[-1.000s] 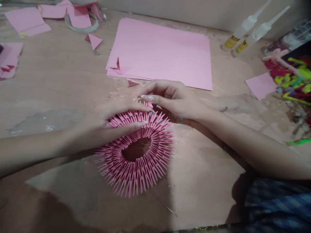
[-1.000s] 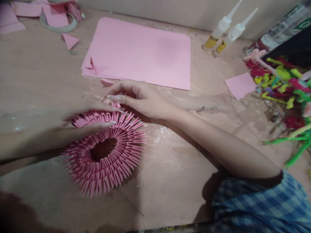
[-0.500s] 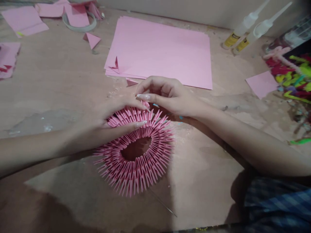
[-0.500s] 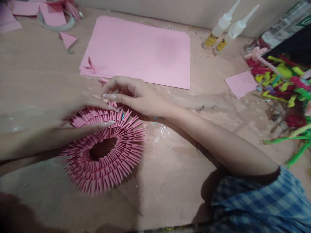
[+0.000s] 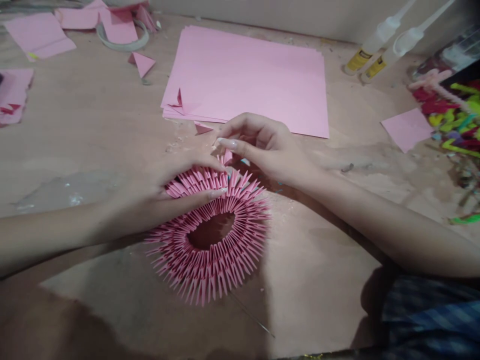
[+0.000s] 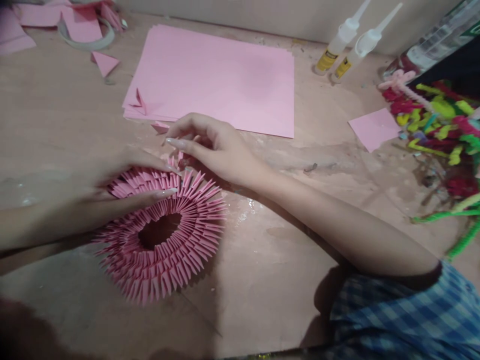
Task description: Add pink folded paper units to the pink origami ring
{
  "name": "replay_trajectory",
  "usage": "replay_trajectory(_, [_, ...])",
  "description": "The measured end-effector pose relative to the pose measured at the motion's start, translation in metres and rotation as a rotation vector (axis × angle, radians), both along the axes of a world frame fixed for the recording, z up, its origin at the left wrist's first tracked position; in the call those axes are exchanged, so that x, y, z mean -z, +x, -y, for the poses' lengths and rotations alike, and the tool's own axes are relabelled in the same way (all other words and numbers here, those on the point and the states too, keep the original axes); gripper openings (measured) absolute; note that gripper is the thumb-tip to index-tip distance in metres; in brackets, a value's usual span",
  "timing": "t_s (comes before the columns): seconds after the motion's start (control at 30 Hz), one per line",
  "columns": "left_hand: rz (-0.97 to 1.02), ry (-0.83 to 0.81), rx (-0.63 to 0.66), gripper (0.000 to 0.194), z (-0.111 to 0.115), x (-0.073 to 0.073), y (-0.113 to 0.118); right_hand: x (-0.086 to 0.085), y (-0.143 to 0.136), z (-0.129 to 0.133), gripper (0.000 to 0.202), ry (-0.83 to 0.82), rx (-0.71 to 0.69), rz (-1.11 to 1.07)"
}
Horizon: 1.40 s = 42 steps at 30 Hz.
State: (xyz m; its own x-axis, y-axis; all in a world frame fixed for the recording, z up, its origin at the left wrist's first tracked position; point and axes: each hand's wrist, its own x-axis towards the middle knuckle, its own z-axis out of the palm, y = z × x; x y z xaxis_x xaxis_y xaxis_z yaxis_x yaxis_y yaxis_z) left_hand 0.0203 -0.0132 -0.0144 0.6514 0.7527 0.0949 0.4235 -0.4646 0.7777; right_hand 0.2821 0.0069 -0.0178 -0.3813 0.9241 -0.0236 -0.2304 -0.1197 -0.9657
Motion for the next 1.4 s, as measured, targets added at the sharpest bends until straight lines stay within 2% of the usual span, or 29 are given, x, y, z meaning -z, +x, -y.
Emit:
replay_trajectory(0.17, [0.030, -0.173, 0.015, 0.031, 0.004, -0.012, 0.002, -0.002, 0.004, 0.015, 0.032, -0.052, 0.122, -0.020])
replay_trajectory(0.37, [0.034, -0.276, 0.037, 0.036, 0.007, -0.020, 0.005, -0.002, 0.007, 0.019, 0.044, -0.010, 0.149, 0.085])
replay_trajectory(0.5, [0.032, -0.245, 0.003, 0.036, 0.010, -0.019, 0.004, -0.003, 0.008, 0.021, 0.043, 0.007, 0.143, 0.099])
replay_trajectory(0.67, [0.003, -0.203, -0.013, 0.046, 0.009, -0.017, 0.000, -0.003, 0.008, 0.022, 0.042, 0.048, 0.139, 0.076])
replay_trajectory(0.83, [0.010, 0.011, 0.006, 0.033, 0.006, -0.014, -0.005, -0.002, 0.006, 0.025, 0.047, 0.064, 0.171, 0.140])
replay_trajectory(0.9, [0.019, 0.064, 0.011, 0.034, 0.006, -0.014, -0.006, -0.001, 0.005, 0.027, 0.048, 0.080, 0.185, 0.146])
replay_trajectory(1.17, [-0.013, -0.015, 0.002, 0.044, 0.008, -0.016, -0.005, 0.004, 0.001, 0.032, 0.047, 0.106, 0.230, 0.117])
replay_trajectory(1.4, [-0.001, 0.057, 0.010, 0.041, 0.007, -0.015, -0.004, 0.005, 0.001, 0.030, 0.043, 0.096, 0.218, 0.126])
